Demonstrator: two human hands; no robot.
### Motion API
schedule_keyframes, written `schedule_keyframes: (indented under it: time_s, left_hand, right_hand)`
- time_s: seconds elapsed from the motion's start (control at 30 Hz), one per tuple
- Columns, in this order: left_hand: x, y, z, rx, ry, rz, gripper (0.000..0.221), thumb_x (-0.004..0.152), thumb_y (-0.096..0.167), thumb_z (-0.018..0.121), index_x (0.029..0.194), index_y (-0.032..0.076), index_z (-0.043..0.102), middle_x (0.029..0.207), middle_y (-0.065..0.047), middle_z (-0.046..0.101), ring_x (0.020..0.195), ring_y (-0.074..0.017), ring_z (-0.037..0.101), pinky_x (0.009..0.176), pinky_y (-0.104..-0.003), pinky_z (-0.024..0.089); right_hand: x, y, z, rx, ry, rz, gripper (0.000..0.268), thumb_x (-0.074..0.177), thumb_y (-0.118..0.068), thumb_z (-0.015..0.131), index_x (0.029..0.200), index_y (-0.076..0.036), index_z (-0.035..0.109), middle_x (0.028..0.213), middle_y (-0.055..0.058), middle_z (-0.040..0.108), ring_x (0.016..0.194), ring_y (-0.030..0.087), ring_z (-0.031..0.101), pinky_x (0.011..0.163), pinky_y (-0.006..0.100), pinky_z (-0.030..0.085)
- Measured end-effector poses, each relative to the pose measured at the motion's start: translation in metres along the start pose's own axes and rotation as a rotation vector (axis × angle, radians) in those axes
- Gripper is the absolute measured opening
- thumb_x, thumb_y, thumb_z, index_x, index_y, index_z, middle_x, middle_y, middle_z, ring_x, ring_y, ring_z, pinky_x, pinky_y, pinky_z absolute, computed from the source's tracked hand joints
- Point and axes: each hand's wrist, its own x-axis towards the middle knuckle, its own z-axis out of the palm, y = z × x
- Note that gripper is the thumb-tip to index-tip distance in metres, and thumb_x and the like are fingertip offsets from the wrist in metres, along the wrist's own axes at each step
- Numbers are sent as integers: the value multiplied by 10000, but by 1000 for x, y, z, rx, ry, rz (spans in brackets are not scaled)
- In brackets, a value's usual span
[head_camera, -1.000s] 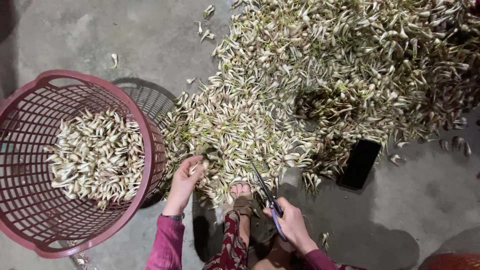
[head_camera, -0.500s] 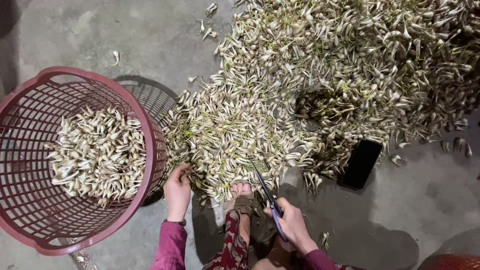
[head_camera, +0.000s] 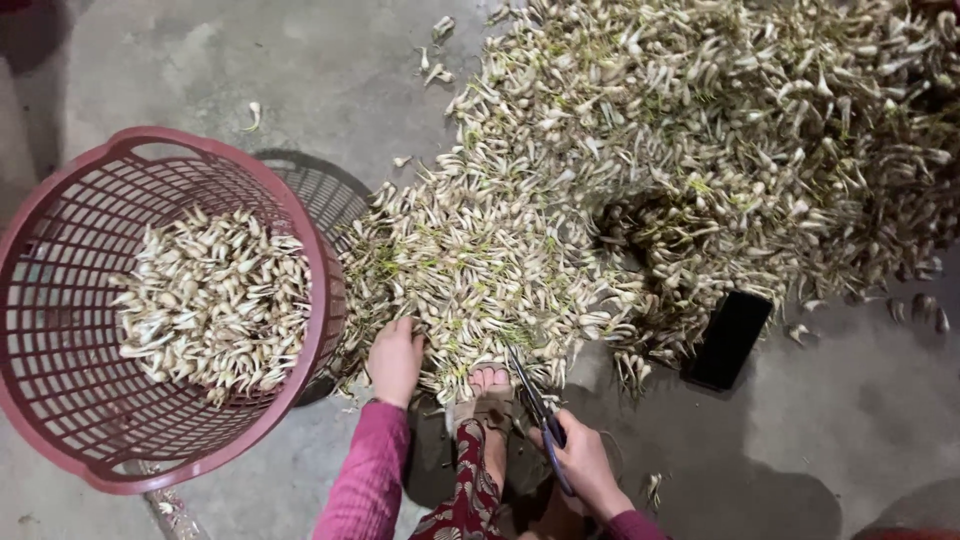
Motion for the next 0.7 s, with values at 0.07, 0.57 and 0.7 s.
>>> schedule_keyframes:
  time_s: [0.07, 0.57, 0.7]
  left_hand:
    - [-2, -5, 0, -162, 82, 46, 159, 827, 122, 659, 984, 95, 654, 933, -100, 682, 818, -333, 657, 745, -438, 529]
    - [-65, -13, -39, -1382, -344, -377, 444, 939, -55, 601, 1356, 88, 664, 739, -20, 596, 592, -106, 555, 564, -223, 507]
    - [-73, -19, -29, -1524, -332, -402, 424, 941, -90, 520, 1323, 38, 652, 802, -53, 639, 614, -117, 563, 582, -237, 496]
  right_hand:
    - [0, 4, 8, 11, -13, -15, 384, 828, -452, 769, 865, -96, 627, 693, 29, 705, 604, 177, 598, 617, 308, 491]
    - [-1, -60, 31, 31, -78, 39, 415, 787, -495, 792, 840, -104, 664, 699, -2, 670, 636, 127, 572, 624, 261, 450]
    - [1, -56, 35, 29, -71, -20, 437, 795, -500, 789, 794, -86, 649, 668, -7, 657, 623, 124, 552, 617, 260, 437]
